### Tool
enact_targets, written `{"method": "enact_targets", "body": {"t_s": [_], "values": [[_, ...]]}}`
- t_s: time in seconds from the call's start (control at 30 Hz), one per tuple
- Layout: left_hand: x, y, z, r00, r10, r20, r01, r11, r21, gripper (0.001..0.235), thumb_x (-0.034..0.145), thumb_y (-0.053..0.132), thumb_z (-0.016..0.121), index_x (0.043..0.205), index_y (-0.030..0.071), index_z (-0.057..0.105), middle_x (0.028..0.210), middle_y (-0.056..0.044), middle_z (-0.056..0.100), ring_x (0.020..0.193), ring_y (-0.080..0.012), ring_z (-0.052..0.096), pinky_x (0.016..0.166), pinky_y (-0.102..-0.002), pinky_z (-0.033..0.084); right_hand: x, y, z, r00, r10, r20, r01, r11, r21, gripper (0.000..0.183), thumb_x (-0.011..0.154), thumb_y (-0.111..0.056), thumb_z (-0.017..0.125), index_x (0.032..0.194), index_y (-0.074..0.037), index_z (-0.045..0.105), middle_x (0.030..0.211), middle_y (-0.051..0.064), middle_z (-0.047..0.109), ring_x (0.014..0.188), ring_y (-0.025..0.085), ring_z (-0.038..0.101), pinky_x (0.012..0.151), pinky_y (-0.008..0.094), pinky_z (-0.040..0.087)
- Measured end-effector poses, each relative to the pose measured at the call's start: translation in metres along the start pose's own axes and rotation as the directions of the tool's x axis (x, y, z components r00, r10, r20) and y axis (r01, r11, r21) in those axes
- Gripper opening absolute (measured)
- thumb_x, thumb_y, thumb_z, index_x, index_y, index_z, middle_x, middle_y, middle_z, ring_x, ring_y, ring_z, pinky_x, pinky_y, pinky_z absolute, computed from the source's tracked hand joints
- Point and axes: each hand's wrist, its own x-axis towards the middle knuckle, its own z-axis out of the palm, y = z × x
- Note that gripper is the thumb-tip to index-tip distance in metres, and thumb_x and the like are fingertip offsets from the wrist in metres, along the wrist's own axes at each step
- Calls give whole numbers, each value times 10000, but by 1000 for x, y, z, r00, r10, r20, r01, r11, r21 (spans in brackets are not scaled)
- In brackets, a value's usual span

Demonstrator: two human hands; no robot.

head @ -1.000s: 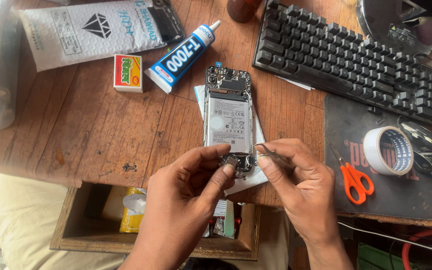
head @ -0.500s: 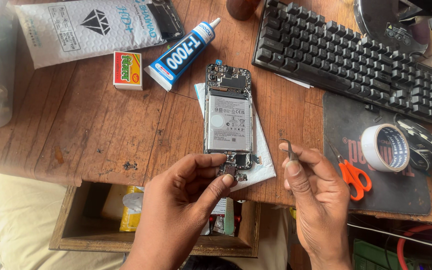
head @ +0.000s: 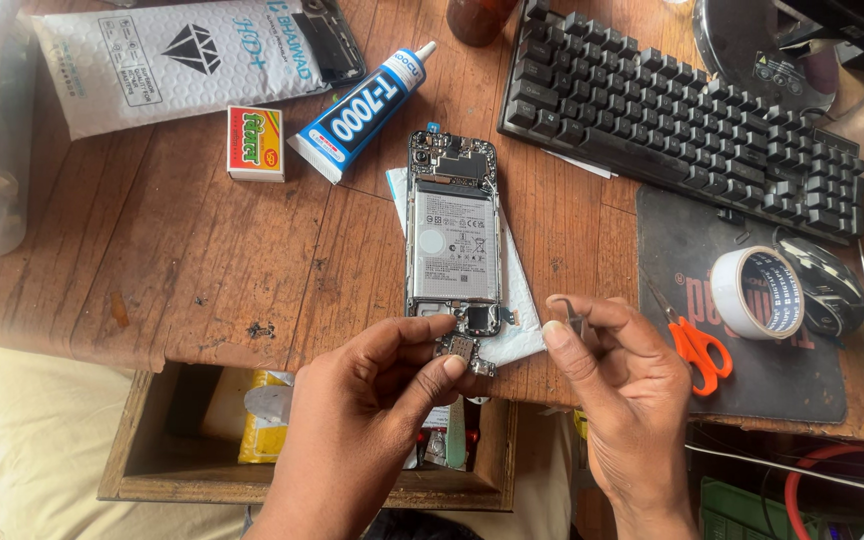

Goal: The person uses tweezers to remove a small circuit board from the bottom of a disassembled smartphone, then places it back into position. The person handles the circuit board and tweezers throughout the clip.

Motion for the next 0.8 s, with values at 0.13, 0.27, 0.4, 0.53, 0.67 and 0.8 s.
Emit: {"method": "enact_targets", "body": {"t_s": [0.13, 0.27, 0.4, 0.53, 0.67, 0.8], "values": [[-1, 1, 1, 999, 36, -7, -36, 999, 2, 405, 832, 68, 724, 1235, 21, 717, 935, -86, 820, 858, -106, 782, 764, -249, 634, -3, 2, 0, 1000, -16, 8, 16, 1000, 8, 224, 937, 32, 724, 1162, 23, 722, 975, 6, 644, 913, 74, 596, 846, 207, 491], [-1, 1, 3, 999, 27, -24, -26, 999, 26, 399, 818, 78, 740, 1213, 24, 729, 918, -78, 821, 849, -98, 778, 743, -244, 619, -10, 5, 0, 1000, -26, -12, 26, 1000, -14, 221, 931, 39, 726, 1151, 24, 730, 956, -1, 633, 871, 67, 572, 792, 199, 467], [0, 1, 4, 999, 8, -33, -7, 999, 40, 398, 814, 93, 753, 1206, 25, 733, 900, -78, 819, 844, -98, 777, 730, -238, 613, -17, 6, 0, 998, -56, 15, 57, 998, -28, 224, 929, 43, 725, 1151, 11, 728, 931, -7, 623, 849, 65, 564, 772, 201, 466], [0, 0, 6, 999, 32, -30, -31, 999, 38, 396, 811, 105, 762, 1197, 18, 735, 904, -76, 821, 839, -95, 772, 743, -235, 623, -20, 5, 1, 998, -55, 3, 55, 994, -91, 212, 919, 45, 731, 1127, 8, 732, 925, -13, 604, 850, 61, 555, 761, 198, 455], [-1, 4, 6, 999, 24, -36, -22, 999, 50, 400, 808, 121, 761, 1200, 41, 738, 908, -78, 815, 829, -88, 768, 738, -237, 625, -16, 1, 3, 999, -37, 1, 37, 998, -45, 208, 941, 44, 717, 1148, 24, 736, 942, -3, 613, 860, 72, 559, 766, 203, 454], [-1, 8, 7, 995, 89, -46, -82, 987, 139, 401, 818, 147, 757, 1209, 61, 734, 872, -76, 803, 786, -87, 767, 686, -240, 626, -8, -3, 2, 996, 92, -21, -91, 996, 9, 265, 903, -7, 672, 1168, -1, 686, 1047, 22, 724, 931, 79, 645, 835, 209, 527]]}}
